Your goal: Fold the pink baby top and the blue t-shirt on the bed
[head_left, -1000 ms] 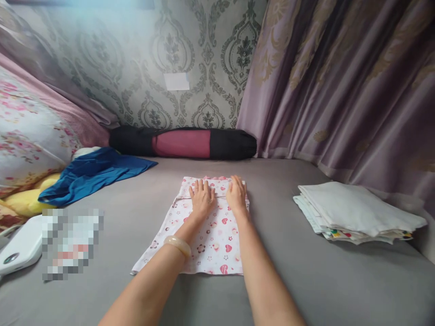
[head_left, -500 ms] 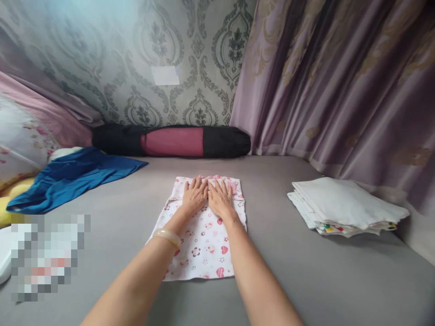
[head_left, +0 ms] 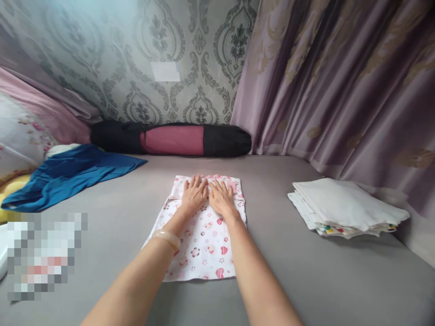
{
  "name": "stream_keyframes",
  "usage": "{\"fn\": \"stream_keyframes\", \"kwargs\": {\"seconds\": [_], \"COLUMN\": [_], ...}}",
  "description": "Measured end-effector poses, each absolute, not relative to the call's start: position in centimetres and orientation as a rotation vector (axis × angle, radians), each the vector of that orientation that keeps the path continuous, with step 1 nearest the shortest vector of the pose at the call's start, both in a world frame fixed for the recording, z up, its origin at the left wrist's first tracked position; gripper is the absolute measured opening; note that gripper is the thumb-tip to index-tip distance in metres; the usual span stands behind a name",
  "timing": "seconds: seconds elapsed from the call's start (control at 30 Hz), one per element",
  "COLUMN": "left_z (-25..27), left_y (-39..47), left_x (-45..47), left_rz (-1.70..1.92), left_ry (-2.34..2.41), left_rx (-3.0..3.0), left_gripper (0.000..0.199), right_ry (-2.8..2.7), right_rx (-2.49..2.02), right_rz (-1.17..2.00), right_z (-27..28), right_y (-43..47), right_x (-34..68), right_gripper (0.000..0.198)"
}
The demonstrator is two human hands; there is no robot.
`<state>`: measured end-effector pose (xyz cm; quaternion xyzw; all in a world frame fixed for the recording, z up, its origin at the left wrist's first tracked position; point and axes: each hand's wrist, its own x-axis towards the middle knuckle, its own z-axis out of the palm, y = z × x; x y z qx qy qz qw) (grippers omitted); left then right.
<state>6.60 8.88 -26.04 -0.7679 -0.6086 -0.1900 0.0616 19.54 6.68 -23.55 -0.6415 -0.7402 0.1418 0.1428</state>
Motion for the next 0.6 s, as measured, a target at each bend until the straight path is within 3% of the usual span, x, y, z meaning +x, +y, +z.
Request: {"fn": "stream_keyframes", "kwargs": {"seconds": [0.13, 0.6], "left_z": [-25.74, -25.49], "left_y": [8.62, 8.75], "left_x": [6.74, 6.82], "left_rz": [-0.683, -0.447], "left_ry": [-1.736, -1.686], "left_rx": [-2.361, -2.451], "left_gripper": [0.047, 0.047], "right_ry": [-2.033, -2.049], "right_rx": [-1.901, -2.041], "right_rz": [0.28, 0.254], "right_z": [-23.44, -23.75], "right_y": [6.62, 6.96], "right_x": [20.12, 20.42], "right_gripper": [0.051, 0.05]}}
